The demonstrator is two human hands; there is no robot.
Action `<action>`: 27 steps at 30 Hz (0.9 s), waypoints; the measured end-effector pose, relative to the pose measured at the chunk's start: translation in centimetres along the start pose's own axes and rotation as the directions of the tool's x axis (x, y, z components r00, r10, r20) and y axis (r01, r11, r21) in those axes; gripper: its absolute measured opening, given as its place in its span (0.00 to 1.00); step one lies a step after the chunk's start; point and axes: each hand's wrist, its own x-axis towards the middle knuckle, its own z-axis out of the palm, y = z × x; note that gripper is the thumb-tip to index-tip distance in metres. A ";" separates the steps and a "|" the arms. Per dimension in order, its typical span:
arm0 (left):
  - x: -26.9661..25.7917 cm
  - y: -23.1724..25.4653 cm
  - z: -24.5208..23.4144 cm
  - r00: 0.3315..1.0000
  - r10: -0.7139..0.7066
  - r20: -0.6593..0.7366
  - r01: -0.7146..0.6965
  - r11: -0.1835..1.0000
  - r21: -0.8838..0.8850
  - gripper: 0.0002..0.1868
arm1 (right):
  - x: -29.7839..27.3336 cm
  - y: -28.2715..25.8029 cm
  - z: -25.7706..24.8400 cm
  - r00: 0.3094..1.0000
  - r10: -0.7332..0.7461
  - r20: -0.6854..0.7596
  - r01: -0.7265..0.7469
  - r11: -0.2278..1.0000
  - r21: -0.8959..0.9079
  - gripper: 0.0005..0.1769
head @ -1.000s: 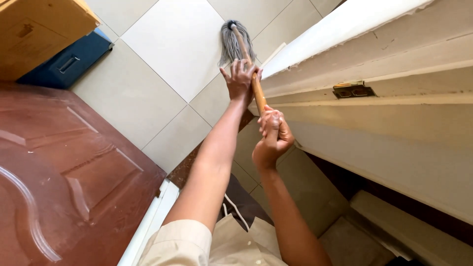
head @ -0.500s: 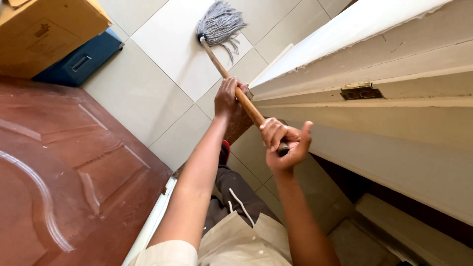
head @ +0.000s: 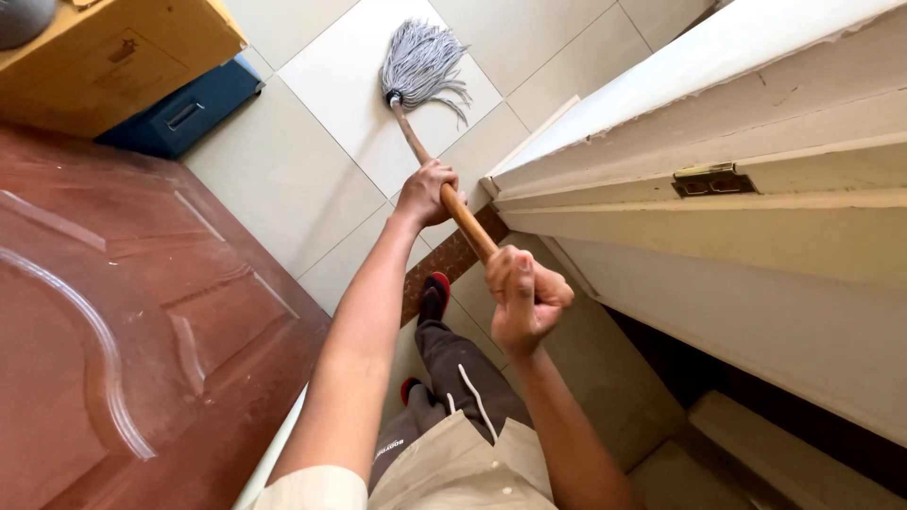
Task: The person is mopping a tiled floor in a hallway area, eventually rinsing and wringing the mop in a bucket of soapy water.
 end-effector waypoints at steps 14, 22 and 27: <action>-4.0 -3.5 1.7 0.950 -0.104 -0.293 0.066 0.988 -0.137 0.10 | 2.7 0.5 -1.7 0.969 0.064 0.240 -0.094 0.989 0.118 0.27; -10.2 -1.4 4.8 0.874 -0.352 -0.336 0.265 0.923 -0.277 0.13 | 2.3 -1.1 -3.3 0.875 0.296 0.383 -0.363 0.925 0.112 0.28; -10.9 6.2 6.3 0.527 -0.513 -0.678 0.160 0.843 -0.513 0.21 | 3.8 -5.5 -4.4 0.658 0.547 0.517 -0.460 0.836 -0.299 0.25</action>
